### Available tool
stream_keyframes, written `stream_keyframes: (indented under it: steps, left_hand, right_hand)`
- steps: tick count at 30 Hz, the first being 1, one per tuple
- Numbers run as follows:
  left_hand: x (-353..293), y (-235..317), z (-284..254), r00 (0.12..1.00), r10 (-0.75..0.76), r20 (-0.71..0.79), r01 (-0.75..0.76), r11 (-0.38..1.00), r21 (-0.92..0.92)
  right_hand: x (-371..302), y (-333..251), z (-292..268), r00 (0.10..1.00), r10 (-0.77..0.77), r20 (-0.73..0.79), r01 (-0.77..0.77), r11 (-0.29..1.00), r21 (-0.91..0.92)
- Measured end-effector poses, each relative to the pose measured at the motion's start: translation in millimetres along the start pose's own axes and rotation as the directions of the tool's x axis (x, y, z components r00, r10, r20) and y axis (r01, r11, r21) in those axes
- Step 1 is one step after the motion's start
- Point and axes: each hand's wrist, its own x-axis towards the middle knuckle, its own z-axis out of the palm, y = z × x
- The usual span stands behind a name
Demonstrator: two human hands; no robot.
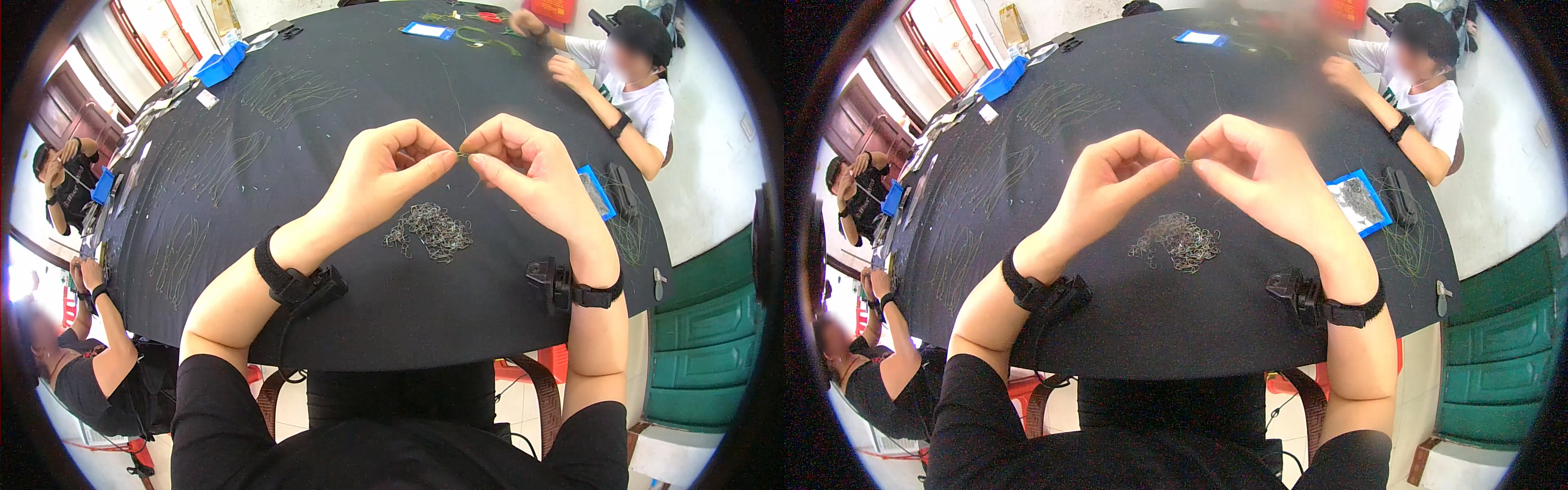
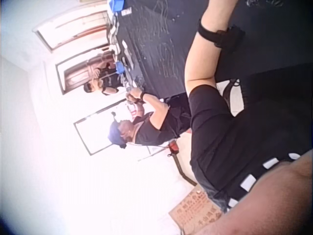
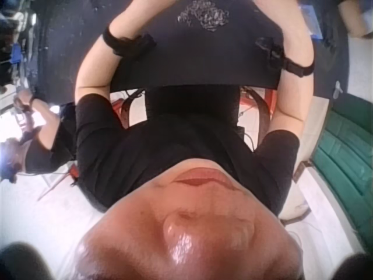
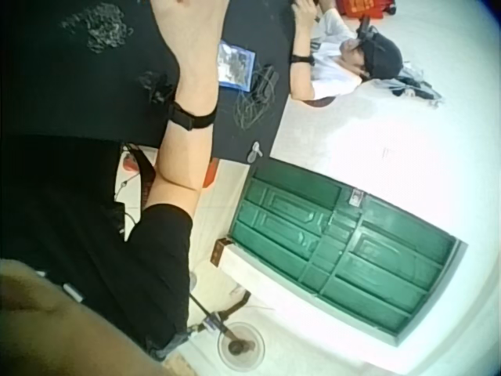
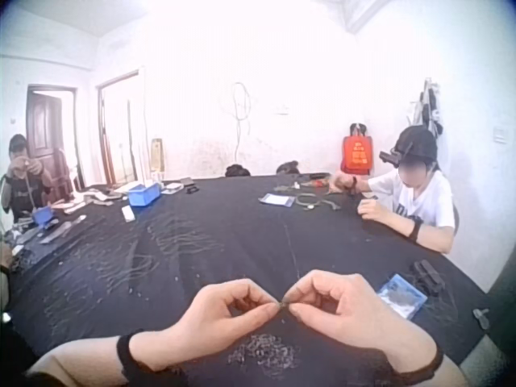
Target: Assembling small fishing tackle components and metal rings onto a fishing line while seated at a table.
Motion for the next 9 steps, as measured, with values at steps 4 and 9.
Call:
stream_keyframes:
  steps: [4,9]
  left_hand:
    - [2.3,-7.2,-1.8,0.999,-0.023,0.041,0.026,0.997,-0.076]
    - [2.6,-4.1,-3.4,0.987,-0.122,0.105,0.135,0.983,-0.125]
  right_hand:
    - [-1.0,-4.9,-0.3,0.996,-0.09,0.013,0.091,0.984,-0.152]
    - [-0.6,-3.9,-0.3,0.97,-0.241,0.014,0.234,0.925,-0.3]
